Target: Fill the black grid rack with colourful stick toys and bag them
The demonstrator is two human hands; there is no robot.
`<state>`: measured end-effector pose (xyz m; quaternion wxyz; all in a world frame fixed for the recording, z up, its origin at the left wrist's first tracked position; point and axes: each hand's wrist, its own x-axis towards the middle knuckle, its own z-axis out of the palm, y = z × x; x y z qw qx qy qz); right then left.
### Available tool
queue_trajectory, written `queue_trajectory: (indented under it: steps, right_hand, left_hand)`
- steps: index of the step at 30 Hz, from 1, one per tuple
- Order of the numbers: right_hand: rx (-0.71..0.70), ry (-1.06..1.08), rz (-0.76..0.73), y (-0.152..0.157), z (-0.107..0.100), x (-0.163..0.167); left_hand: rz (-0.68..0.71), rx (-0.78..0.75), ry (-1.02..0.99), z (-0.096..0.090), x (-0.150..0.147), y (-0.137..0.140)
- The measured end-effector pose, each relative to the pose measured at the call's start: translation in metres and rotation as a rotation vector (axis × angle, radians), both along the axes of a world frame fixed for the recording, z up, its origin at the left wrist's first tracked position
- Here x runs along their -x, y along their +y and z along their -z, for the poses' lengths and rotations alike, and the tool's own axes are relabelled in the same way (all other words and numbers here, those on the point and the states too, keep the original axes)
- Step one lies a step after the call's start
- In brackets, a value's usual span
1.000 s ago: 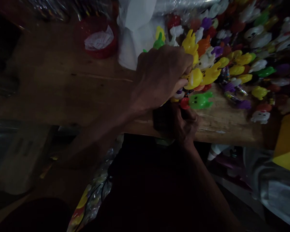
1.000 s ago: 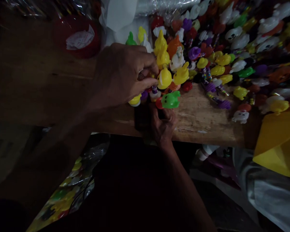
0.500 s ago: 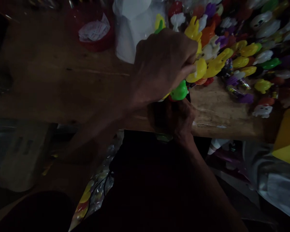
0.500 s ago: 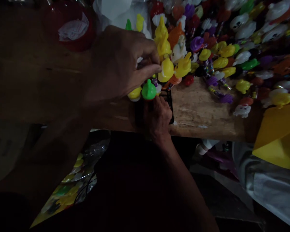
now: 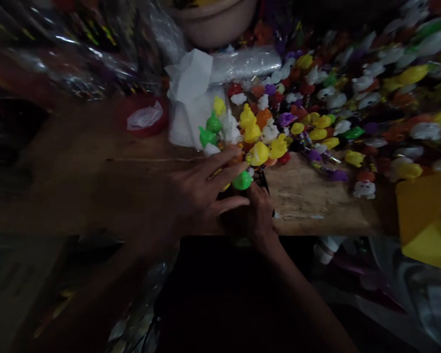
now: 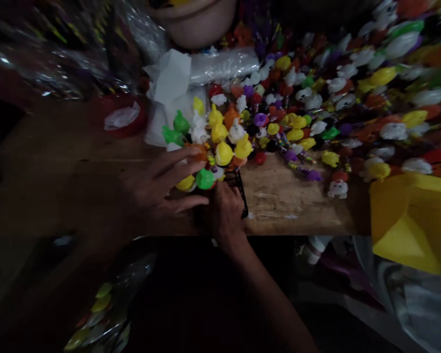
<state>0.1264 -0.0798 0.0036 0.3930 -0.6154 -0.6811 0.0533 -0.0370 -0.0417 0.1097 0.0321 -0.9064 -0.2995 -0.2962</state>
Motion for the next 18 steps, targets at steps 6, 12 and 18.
queue_trajectory:
  steps: [6, 12, 18]
  right_hand:
    - [0.028, -0.153, 0.011, -0.004, -0.003, 0.006]
    - [0.018, -0.154, 0.046, 0.000, -0.002, 0.008]
    - [0.019, -0.119, 0.052, 0.000, 0.001, 0.007]
  left_hand:
    - [0.005, 0.155, -0.018, 0.012, -0.005, 0.011]
    - [-0.083, 0.161, -0.037, 0.008, -0.011, 0.009]
    - [-0.155, 0.034, -0.018, 0.006, -0.011, -0.004]
